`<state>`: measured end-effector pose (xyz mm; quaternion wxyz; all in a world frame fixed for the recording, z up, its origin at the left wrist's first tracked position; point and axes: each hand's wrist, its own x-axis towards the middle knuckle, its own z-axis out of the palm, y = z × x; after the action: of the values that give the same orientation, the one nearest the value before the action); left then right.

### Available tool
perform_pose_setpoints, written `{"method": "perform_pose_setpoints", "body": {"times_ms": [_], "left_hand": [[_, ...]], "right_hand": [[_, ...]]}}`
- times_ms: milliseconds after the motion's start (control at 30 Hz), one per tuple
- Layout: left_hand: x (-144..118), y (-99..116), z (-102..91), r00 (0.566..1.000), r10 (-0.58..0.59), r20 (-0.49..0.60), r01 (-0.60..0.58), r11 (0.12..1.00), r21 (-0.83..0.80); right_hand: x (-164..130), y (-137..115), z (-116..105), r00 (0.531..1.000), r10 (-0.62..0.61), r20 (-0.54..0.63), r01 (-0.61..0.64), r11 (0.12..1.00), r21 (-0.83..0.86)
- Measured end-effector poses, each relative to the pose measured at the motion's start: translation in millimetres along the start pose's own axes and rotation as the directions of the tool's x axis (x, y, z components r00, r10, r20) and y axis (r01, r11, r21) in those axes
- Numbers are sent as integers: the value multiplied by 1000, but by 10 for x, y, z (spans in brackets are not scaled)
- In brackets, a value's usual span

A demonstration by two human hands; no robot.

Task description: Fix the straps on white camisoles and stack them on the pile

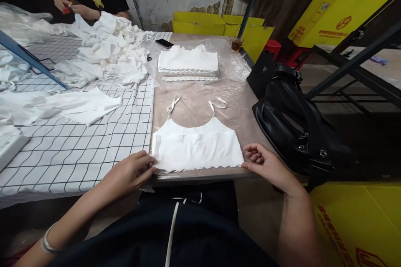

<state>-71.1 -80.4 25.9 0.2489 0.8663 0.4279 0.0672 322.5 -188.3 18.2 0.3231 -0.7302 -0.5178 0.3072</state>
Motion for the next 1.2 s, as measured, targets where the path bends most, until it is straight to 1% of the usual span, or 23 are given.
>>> {"method": "perform_pose_setpoints", "body": {"times_ms": [100,167,233,300,400,467,500,533,567,633,667,700,733,767,833,900,967,1033,1067,1100,1133,1167,1200], "left_hand": [[211,12,-190,995,40,-87,-50,992,-116],[526,7,-272,985,0,-170,-20,993,-115],[936,-22,-295,964,-83,-254,72,996,-52],[1357,-72,-266,935,-177,-306,192,981,19],[1839,-158,-195,933,-261,-246,279,959,40],[2010,-205,-187,926,-304,-222,288,952,-104],[2056,-226,-202,919,-337,-206,286,927,-243],[2079,-243,-229,914,-371,-164,278,867,-413],[2085,-259,-265,917,-388,-93,264,764,-589],[2057,-279,-345,936,-340,84,248,473,-846],[2027,-281,-379,948,-285,142,240,345,-907],[1990,-274,-404,960,-222,169,226,263,-938],[1946,-257,-418,973,-160,166,201,230,-952],[1899,-230,-421,985,-93,147,166,236,-957],[1796,-151,-408,993,65,94,69,312,-947],[1692,-59,-394,977,212,35,-57,413,-909],[1594,13,-399,956,290,-43,-194,516,-834],[1513,39,-421,943,308,-123,-295,612,-734],[1481,33,-431,941,300,-155,-322,656,-683],[1456,15,-437,942,282,-181,-331,699,-634],[1439,-12,-434,945,255,-207,-328,740,-587],[1430,-45,-422,947,222,-233,-316,777,-544],[1427,-79,-400,947,186,-260,-299,806,-511]], "right_hand": [[12,-122,143,978,-200,-59,193,974,-118],[51,-203,403,930,-366,34,362,899,-246],[81,-250,705,874,-453,178,486,792,-369],[88,-257,943,849,-465,252,528,722,-447],[67,-226,1073,847,-467,255,531,707,-467],[45,-203,1057,845,-471,254,534,718,-446],[35,-193,1040,846,-472,248,532,727,-435],[26,-185,1021,849,-470,241,527,737,-422],[23,-181,1002,853,-465,236,521,751,-406],[44,-199,956,859,-451,242,510,784,-352],[77,-231,924,862,-446,241,504,806,-311],[132,-284,886,866,-445,228,495,829,-262],[210,-362,843,872,-447,199,483,850,-208],[313,-463,799,880,-450,154,471,869,-153],[590,-717,729,894,-445,52,447,894,-40],[924,-990,711,895,-443,51,436,894,104],[1243,-1223,750,854,-467,227,403,872,278],[1468,-1389,821,769,-464,441,329,877,350],[1525,-1449,856,747,-436,502,304,895,326],[1540,-1495,884,757,-399,517,301,916,264],[1512,-1531,902,796,-367,482,323,930,174],[1442,-1559,907,841,-357,406,363,929,65],[1335,-1582,901,868,-380,318,414,909,-45]]}}
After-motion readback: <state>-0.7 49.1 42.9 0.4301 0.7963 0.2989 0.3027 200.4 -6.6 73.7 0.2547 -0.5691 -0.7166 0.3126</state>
